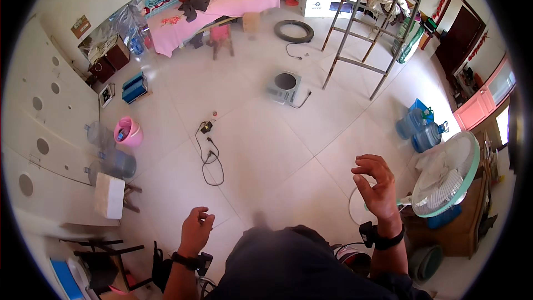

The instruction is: The person picks up a plastic bottle, rotates a floor fan, and then sits on the floor to manipulate wires inside a black electronic component housing by hand.

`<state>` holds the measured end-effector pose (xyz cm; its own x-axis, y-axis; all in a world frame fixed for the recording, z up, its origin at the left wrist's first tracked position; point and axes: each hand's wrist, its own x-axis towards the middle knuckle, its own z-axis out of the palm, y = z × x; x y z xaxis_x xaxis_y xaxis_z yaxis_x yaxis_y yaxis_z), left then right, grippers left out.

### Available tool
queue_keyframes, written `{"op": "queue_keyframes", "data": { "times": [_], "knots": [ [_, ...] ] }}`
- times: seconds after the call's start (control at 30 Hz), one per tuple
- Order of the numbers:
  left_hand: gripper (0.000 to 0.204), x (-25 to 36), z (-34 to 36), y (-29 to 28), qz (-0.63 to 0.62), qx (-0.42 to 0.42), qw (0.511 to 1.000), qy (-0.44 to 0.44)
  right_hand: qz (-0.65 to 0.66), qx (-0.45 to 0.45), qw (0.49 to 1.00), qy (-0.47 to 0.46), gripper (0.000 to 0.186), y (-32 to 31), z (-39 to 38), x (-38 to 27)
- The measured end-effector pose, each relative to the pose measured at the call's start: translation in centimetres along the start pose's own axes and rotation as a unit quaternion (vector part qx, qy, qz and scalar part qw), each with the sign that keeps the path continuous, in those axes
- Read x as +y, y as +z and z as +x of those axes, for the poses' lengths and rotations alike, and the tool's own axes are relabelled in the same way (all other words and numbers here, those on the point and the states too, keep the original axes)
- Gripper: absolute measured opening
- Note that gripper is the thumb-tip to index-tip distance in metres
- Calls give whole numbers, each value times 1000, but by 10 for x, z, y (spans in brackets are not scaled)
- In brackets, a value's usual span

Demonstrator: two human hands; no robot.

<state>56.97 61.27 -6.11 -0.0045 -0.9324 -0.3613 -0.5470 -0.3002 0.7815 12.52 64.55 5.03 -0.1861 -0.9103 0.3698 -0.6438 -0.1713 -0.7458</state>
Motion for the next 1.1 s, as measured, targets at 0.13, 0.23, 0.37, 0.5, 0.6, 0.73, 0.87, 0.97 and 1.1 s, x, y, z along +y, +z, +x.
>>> {"op": "queue_keyframes", "data": {
  "times": [0.13,0.23,0.37,0.5,0.6,0.73,0.87,0.97,1.1],
  "knots": [
    [36,14,49,-30,-20,20,1000,-9,9,-11,1000,16,29,34,50,-6],
    [36,19,80,-39,-24,11,999,-41,7,-22,1000,7,28,56,90,1],
    [36,27,129,-45,-57,26,996,-69,35,-36,999,15,28,88,150,18],
    [37,48,186,-50,-54,46,994,-77,28,-56,998,-24,28,113,221,45],
    [35,64,226,-60,-63,69,992,-80,63,-52,997,-16,27,138,278,73],
    [34,103,283,-67,-72,89,989,-93,81,-58,995,-23,23,158,359,94],
    [34,129,340,-76,-76,91,988,-102,95,-65,993,-25,25,184,424,109],
    [35,139,386,-84,-71,82,987,-115,88,-73,993,1,27,205,465,121],
    [36,147,460,-100,-64,75,988,-117,85,-64,994,10,28,238,519,139]
  ]
}}
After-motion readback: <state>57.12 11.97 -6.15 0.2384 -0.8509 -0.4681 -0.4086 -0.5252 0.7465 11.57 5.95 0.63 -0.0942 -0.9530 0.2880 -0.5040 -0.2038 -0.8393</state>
